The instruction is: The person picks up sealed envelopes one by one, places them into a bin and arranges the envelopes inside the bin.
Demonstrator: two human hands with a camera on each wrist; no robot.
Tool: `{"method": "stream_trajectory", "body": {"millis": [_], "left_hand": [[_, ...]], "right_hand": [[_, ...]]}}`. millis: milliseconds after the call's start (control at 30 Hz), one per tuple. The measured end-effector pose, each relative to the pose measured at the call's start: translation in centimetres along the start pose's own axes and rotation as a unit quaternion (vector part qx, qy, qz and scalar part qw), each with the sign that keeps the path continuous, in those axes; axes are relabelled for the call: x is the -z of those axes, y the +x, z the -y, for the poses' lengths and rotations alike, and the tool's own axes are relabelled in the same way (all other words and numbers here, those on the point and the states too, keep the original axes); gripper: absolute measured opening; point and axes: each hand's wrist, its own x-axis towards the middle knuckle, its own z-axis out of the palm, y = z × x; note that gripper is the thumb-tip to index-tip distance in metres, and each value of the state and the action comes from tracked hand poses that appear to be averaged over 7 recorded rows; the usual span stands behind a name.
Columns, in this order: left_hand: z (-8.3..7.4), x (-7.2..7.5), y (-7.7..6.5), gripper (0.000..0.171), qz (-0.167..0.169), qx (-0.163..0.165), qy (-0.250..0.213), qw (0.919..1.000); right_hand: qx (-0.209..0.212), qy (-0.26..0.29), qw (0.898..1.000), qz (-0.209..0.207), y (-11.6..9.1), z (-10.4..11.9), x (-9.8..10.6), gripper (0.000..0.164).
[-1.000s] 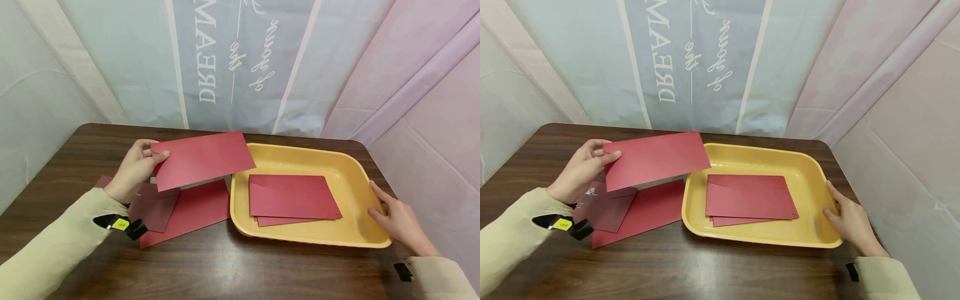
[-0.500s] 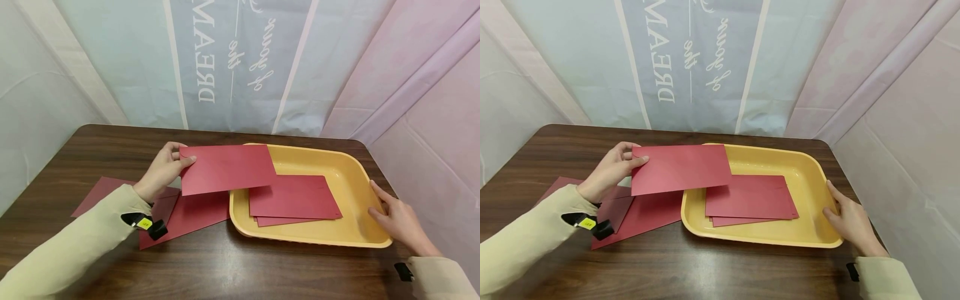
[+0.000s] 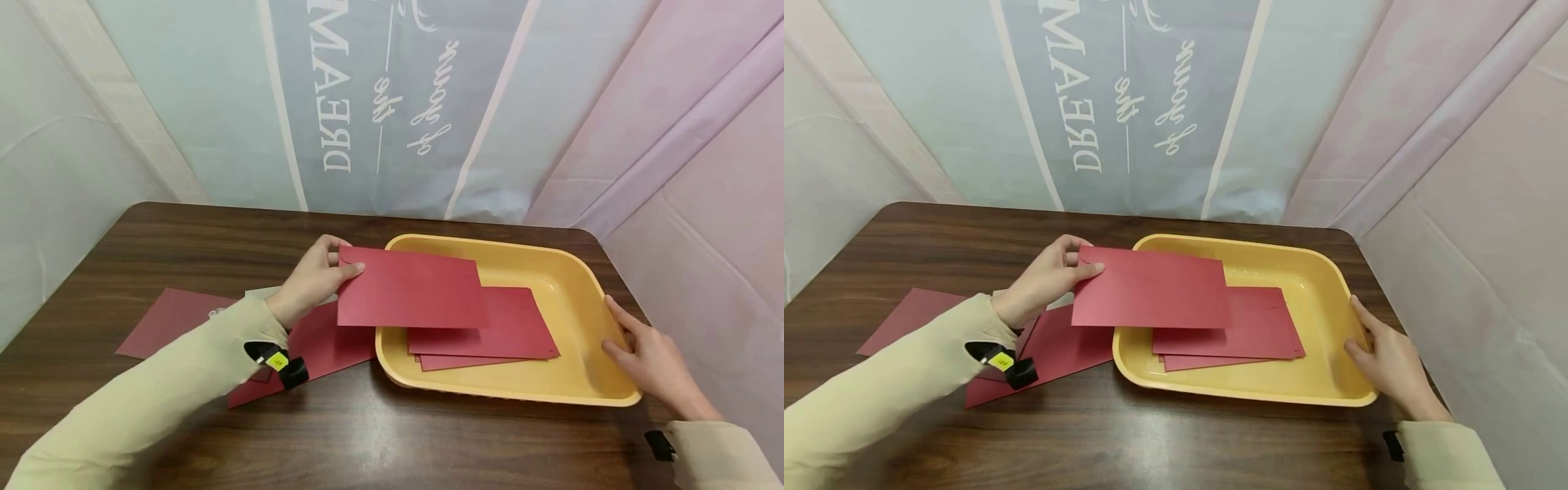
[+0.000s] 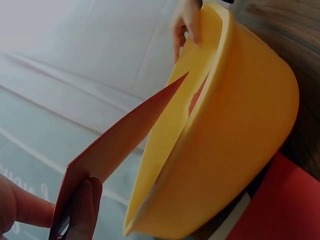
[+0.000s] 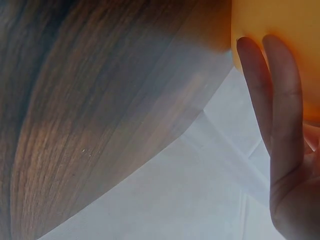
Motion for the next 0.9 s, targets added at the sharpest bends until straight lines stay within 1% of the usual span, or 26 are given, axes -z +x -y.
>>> {"method": "stream_trajectory", "body": {"millis": [100, 167, 267, 400, 500, 733, 900], "left_hand": [[-0.5, -0.9, 0.2, 0.04, 0.011, 0.009, -0.009, 0.9999], [-0.8, -1.4, 0.4, 0.039, 0.02, 0.009, -0.015, 0.9996], [-1.2, -1.9, 0.7, 0.038, 0.032, 0.008, -0.011, 0.9994], [-1.6, -2.5, 1.0, 0.038, 0.045, 0.001, 0.002, 0.999], [-1.6, -3.0, 1.1, 0.039, 0.051, -0.01, 0.01, 0.9986], [-1.7, -4.6, 1.5, 0.04, 0.06, -0.029, 0.02, 0.9976], [-2.1, -5.9, 1.5, 0.04, 0.068, -0.037, 0.026, 0.9967]], "right_hand": [[-0.001, -0.001, 1.0, 0.002, 0.0, 0.0, -0.1, 0.071], [-0.001, -0.003, 1.0, 0.002, 0.0, 0.1, -0.1, 0.071], [0.0, 0.0, 1.0, 0.0, 0.0, 0.1, 0.0, 0.071], [-0.002, -0.001, 1.0, -0.001, -0.1, 0.2, -0.1, 0.071], [-0.003, -0.007, 1.0, -0.006, -0.3, 0.0, -0.5, 0.07], [0.0, -0.011, 1.0, -0.019, -0.9, -0.1, -1.4, 0.071], [0.007, -0.009, 0.999, -0.031, -1.1, -0.3, -2.0, 0.071]]}}
